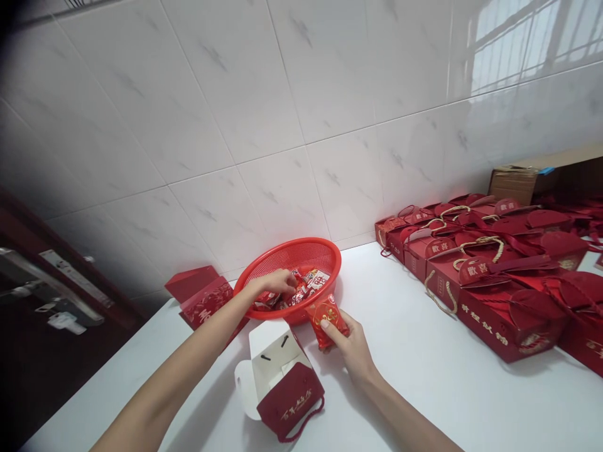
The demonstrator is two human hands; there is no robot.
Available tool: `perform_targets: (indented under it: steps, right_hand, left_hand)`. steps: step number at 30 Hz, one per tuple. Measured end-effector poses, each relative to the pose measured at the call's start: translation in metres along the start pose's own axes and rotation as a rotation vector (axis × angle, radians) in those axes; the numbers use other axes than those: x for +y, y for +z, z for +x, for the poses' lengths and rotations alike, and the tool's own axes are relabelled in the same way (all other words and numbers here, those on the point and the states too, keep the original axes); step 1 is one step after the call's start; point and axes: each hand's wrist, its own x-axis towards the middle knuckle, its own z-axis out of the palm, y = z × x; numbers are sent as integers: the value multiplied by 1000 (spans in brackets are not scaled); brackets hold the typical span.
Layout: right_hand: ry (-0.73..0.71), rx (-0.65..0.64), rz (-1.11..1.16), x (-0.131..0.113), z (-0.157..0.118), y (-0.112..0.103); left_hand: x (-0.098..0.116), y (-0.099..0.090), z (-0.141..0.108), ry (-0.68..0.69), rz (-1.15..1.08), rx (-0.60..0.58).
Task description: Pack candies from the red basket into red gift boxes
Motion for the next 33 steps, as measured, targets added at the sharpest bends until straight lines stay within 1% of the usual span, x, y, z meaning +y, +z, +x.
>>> perform_targets:
  steps: [2,4,7,9,13,15,17,21,23,26,30,33]
  right_hand:
    - [9,12,-1,2,1,-1]
    - [9,27,-6,3,2,-2]
    - [3,52,-19,7,4,-5]
    - [-2,59,-26,11,6,-6]
    - [18,30,4,22,9,-8]
    - [28,20,34,26,9,-8]
    - [27,14,46,27,8,-7]
    - [24,21,11,18,4,-4]
    - [39,24,2,13,2,-3]
    - [54,13,-2,10,0,-2]
    - [62,4,-9,18,2,-3]
    - [51,-7,-5,28,6,-6]
  left_hand:
    - [-7,8,6,-40,25,-33]
    - [-10,14,8,-64,30,-28]
    - [-13,13,6,-79,15,1]
    - [-15,8,2,-76,-4,53]
    - [-15,-3,-5,-52,-78,204]
    - [-12,-4,-7,-38,-118,226]
    - [-8,-1,-8,-22,-135,192]
    - [1,14,-9,-19,-98,34]
    - [1,20,-9,-42,-65,6]
    - [-4,21,-4,-78,-12,76]
    - [-18,9,2,-118,31,238]
    - [-24,-1,1,-109,20,336]
